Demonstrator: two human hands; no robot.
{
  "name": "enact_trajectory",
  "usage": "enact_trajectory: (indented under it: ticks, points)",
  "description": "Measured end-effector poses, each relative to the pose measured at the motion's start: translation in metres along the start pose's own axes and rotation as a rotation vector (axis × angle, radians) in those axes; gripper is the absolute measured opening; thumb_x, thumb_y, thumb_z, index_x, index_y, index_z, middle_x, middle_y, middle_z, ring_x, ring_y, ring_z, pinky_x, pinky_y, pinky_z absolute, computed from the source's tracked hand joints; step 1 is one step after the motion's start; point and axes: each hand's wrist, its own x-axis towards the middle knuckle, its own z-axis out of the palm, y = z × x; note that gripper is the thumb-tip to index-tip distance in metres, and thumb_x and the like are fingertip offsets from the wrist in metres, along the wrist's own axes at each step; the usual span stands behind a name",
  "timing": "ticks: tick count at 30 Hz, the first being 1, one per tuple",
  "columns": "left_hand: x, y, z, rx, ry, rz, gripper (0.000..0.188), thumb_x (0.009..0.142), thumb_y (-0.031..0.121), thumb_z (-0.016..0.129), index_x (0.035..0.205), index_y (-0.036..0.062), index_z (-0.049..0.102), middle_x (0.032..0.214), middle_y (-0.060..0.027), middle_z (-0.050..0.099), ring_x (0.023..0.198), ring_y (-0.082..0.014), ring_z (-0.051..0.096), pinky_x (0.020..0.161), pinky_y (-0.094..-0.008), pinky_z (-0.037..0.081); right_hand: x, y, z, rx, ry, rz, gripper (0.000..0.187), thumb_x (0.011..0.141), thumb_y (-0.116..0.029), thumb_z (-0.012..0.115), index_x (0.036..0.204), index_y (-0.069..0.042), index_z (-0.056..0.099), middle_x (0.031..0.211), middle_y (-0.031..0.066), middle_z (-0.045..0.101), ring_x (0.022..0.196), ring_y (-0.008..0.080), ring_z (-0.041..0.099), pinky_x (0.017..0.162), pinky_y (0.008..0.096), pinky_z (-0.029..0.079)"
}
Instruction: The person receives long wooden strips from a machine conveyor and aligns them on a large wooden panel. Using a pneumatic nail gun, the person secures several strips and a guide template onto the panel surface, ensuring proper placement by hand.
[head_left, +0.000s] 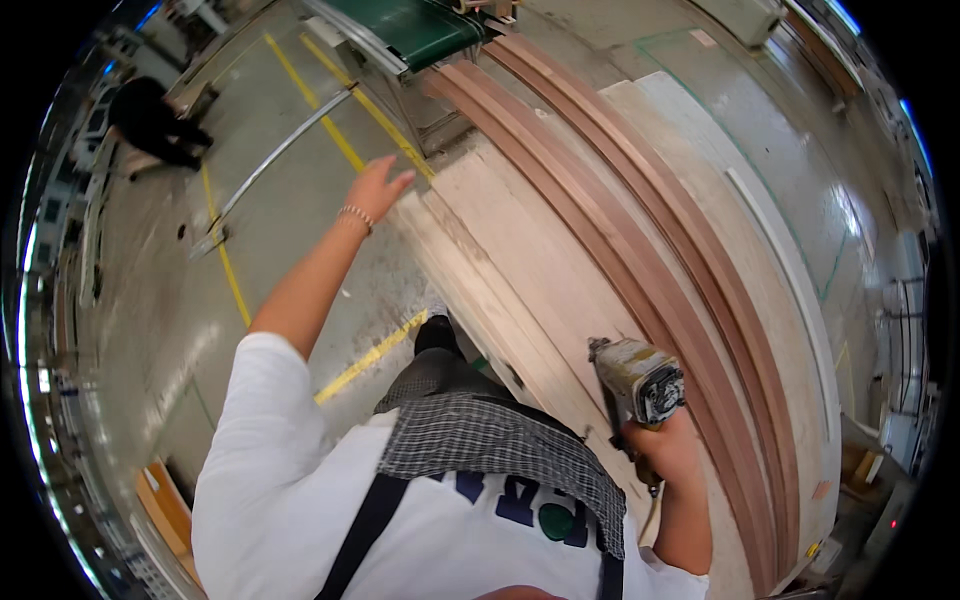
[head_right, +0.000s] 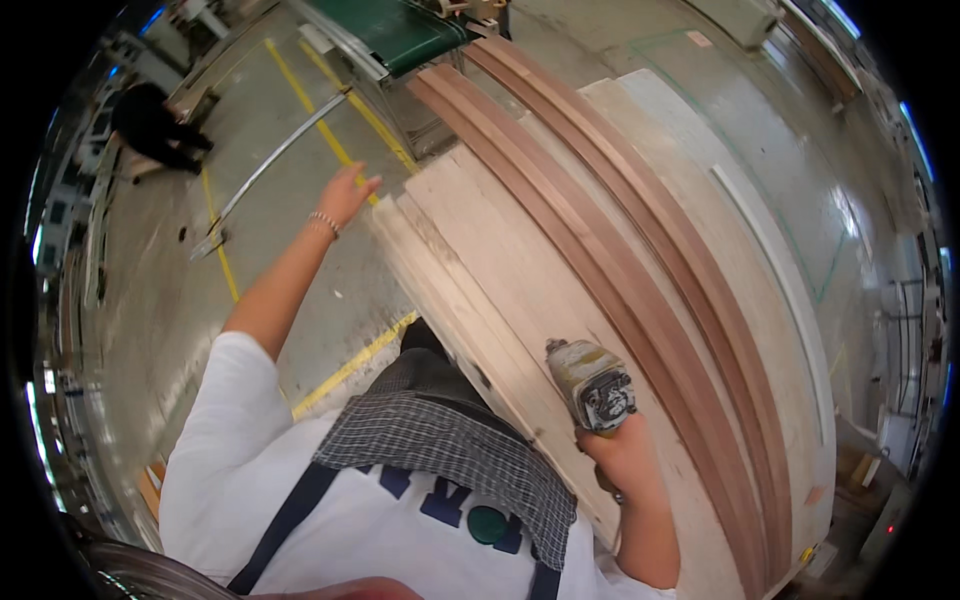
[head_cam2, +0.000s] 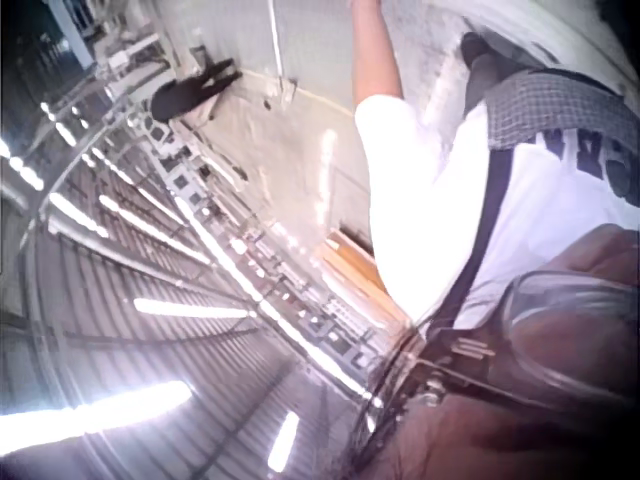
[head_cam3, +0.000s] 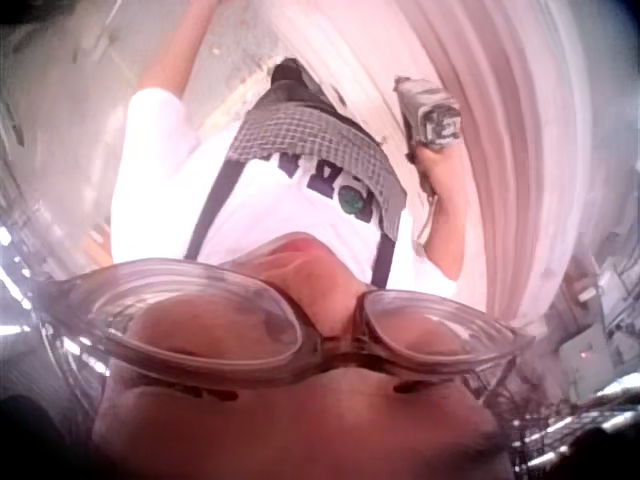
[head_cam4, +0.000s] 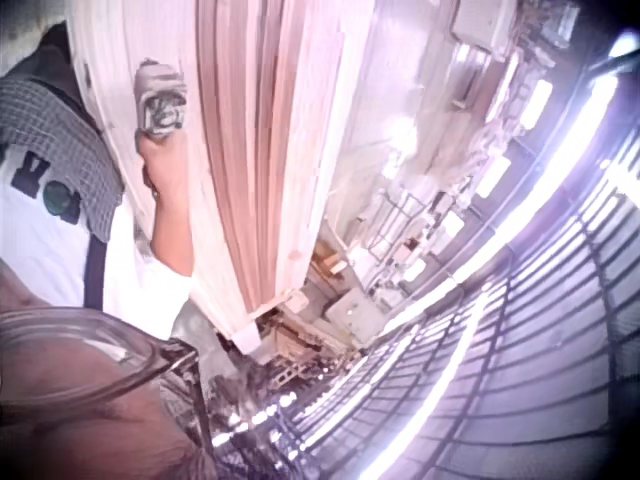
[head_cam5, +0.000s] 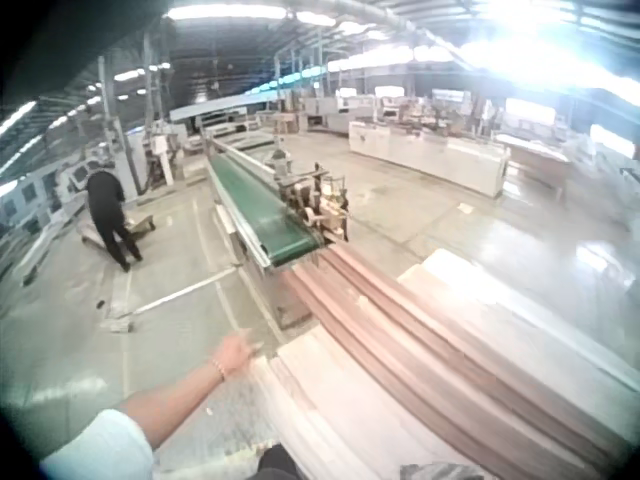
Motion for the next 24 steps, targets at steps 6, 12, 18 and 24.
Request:
enact_trajectory:
  ticks: [6, 12, 18, 24]
  points:
    - [0.256, -0.061, 0.102, -0.505, -0.095, -0.4, 0.078, 0.082, 0.056, 0.07, 0.129, -0.0041, 0.056, 0.13, -0.0208, 0.059, 0.12, -0.0324, 0.057, 0.099, -0.0411, 0.047, 0.139, -0.099, 0.087, 0.013, 0.232, 0.254, 0.039, 0.072, -0.004, 0.07, 0.11, -0.001, 0.061, 0.095, 0.006, 0.068, 0.087, 0.0157, 0.062, 0.078, 0.0303, 0.049]
    - [0.348, -0.063, 0.164, -1.367, -0.276, -0.838, 0.043, 0.084, 0.036, 0.075, 0.106, -0.0014, 0.07, 0.103, -0.0117, 0.07, 0.087, -0.0201, 0.068, 0.077, -0.0306, 0.056, 0.222, -0.188, 0.111, 0.055, 0.217, 0.335, 0.034, 0.072, -0.005, 0.071, 0.105, 0.0, 0.065, 0.095, 0.0066, 0.068, 0.087, 0.016, 0.063, 0.08, 0.0306, 0.05]
    - [0.362, -0.093, 0.173, -1.468, -0.39, -0.686, 0.034, 0.086, 0.029, 0.073, 0.098, -0.0019, 0.07, 0.093, -0.0068, 0.07, 0.079, -0.016, 0.065, 0.073, -0.0287, 0.052, 0.33, -0.256, 0.164, -0.042, 0.218, 0.32, 0.035, 0.071, -0.006, 0.07, 0.105, 0.0, 0.065, 0.092, 0.0075, 0.069, 0.085, 0.0179, 0.064, 0.079, 0.0316, 0.051]
    - [0.295, -0.088, 0.155, -1.36, -0.562, -0.721, 0.03, 0.085, 0.03, 0.075, 0.097, 0.0034, 0.068, 0.087, -0.0022, 0.067, 0.077, -0.0106, 0.06, 0.069, -0.0251, 0.048, 0.436, -0.285, 0.198, -0.14, 0.164, 0.342, 0.038, 0.072, -0.004, 0.069, 0.109, 0.0, 0.063, 0.098, 0.0081, 0.067, 0.089, 0.0169, 0.062, 0.08, 0.0323, 0.05]
